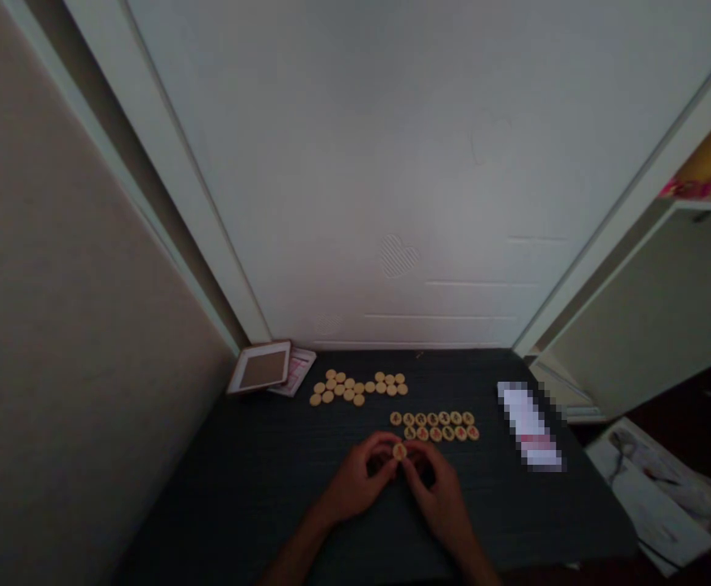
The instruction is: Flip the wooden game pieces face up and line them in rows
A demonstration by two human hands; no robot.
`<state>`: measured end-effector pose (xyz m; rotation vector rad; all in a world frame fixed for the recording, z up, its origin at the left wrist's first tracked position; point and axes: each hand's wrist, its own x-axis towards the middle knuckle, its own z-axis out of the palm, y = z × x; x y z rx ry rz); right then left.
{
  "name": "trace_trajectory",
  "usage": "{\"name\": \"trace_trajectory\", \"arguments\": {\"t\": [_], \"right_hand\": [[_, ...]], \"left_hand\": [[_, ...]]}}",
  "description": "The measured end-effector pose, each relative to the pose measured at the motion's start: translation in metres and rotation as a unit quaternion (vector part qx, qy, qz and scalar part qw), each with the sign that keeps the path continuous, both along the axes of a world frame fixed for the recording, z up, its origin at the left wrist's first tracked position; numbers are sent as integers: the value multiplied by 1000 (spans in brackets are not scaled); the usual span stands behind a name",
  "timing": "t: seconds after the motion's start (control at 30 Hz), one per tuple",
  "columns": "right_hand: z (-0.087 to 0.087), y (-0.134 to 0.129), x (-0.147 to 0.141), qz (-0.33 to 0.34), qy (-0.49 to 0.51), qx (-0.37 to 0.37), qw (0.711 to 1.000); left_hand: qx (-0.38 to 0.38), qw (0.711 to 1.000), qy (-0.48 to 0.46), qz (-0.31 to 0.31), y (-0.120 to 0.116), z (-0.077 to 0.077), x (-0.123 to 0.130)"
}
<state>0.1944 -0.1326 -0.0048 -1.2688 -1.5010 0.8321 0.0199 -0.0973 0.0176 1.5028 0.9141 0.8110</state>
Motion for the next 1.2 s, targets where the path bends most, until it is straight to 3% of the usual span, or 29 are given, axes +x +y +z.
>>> {"name": "trace_trajectory", "arguments": {"t": [0.23, 0.53, 0.87, 1.2], "right_hand": [[1, 0, 0, -8, 8, -10, 1000], [-8, 3, 1, -37, -7, -44, 998], [2, 0, 1, -8, 18, -34, 999], [1, 2, -2, -7, 19, -21, 1000]], "left_hand": [[24, 999, 39, 7, 0, -8, 0], [59, 994, 93, -19, -2, -4, 0], [26, 998, 64, 0, -2, -1, 1], [18, 998, 60, 2, -1, 0, 0]]}}
